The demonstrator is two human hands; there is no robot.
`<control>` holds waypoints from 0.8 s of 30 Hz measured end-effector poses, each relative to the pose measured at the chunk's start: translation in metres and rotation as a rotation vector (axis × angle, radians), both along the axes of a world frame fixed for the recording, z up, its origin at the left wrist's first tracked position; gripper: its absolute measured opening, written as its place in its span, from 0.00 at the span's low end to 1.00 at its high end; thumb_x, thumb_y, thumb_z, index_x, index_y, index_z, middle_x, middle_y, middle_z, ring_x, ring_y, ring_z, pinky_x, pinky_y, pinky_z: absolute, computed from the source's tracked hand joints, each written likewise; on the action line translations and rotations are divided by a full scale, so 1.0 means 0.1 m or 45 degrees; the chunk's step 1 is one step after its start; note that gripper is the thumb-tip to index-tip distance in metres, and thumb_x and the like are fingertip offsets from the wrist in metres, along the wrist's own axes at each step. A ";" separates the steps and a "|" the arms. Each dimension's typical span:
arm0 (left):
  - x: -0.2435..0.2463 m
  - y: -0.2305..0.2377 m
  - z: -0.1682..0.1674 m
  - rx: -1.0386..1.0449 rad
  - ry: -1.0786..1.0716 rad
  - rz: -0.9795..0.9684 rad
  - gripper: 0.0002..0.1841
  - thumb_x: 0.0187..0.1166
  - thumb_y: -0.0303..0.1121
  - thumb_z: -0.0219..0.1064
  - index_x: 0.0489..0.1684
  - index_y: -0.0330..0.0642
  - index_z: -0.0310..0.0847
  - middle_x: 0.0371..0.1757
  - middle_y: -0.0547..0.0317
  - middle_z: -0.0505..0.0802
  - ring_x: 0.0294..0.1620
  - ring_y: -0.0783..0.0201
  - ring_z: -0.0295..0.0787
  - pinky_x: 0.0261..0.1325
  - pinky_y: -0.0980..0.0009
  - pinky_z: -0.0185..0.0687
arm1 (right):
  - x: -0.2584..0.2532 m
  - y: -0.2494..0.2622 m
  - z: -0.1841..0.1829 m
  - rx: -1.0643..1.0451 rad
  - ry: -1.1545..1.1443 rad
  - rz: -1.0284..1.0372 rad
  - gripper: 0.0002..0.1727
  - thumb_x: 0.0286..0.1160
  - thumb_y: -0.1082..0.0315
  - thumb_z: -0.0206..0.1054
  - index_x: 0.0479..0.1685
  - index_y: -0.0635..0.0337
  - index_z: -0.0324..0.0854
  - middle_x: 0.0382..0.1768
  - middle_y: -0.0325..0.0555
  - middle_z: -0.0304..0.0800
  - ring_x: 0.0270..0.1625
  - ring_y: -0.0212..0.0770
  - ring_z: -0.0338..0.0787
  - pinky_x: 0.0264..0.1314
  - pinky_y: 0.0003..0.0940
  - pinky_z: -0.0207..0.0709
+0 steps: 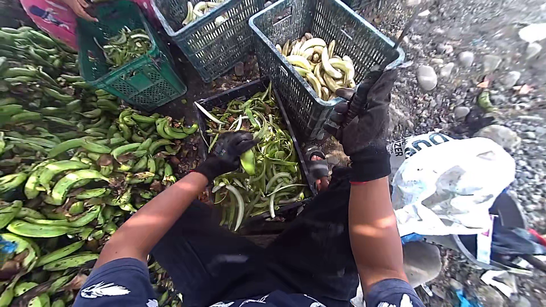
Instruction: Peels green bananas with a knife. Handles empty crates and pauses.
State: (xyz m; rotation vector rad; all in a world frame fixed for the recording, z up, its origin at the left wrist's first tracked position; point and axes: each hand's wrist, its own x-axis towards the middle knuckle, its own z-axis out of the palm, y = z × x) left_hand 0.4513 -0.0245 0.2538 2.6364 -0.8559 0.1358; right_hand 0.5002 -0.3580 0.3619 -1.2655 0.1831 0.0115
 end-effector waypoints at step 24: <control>-0.26 -0.07 0.41 -1.252 -0.230 0.892 0.31 0.79 0.31 0.71 0.82 0.41 0.65 0.71 0.47 0.85 0.66 0.60 0.86 0.71 0.61 0.82 | -0.63 1.73 -0.38 0.046 -0.410 0.656 0.30 0.83 0.34 0.56 0.74 0.43 0.71 0.27 0.30 0.87 0.18 0.28 0.82 0.18 0.24 0.81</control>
